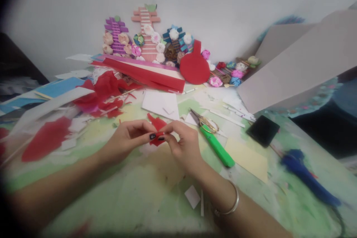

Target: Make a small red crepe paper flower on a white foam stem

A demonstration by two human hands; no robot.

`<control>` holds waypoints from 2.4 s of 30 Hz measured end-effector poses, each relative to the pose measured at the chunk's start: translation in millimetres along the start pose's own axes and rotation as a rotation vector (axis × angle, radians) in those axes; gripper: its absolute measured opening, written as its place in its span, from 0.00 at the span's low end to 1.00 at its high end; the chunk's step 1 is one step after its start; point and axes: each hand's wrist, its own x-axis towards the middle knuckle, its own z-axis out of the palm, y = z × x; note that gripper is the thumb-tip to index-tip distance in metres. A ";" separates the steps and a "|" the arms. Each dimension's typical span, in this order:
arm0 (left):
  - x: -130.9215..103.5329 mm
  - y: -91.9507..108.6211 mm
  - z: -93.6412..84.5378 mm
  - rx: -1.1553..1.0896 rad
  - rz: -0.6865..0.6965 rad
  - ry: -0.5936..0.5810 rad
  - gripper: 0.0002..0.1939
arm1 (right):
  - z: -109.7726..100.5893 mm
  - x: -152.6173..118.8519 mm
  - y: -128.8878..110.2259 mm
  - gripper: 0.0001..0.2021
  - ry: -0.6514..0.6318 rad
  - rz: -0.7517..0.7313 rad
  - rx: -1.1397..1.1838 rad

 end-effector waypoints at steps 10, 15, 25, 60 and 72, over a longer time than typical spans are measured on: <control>1.7 -5.7 -5.3 -0.076 -0.006 -0.050 0.09 | -2.0 0.4 1.0 0.07 0.020 0.037 0.035; 0.5 -7.3 -6.4 -0.167 -0.007 -0.056 0.10 | -3.6 0.3 1.0 0.06 0.029 0.052 0.047; 1.6 -5.2 -7.3 -0.208 -0.086 -0.060 0.04 | -2.9 1.3 0.0 0.08 -0.002 -0.018 0.008; 7.8 -24.3 -14.9 0.442 0.195 -0.161 0.29 | 3.8 11.8 33.1 0.11 -0.183 0.578 0.341; 2.1 -26.3 -11.9 0.906 0.339 -0.287 0.23 | -23.3 17.5 28.0 0.05 -0.306 0.634 -0.069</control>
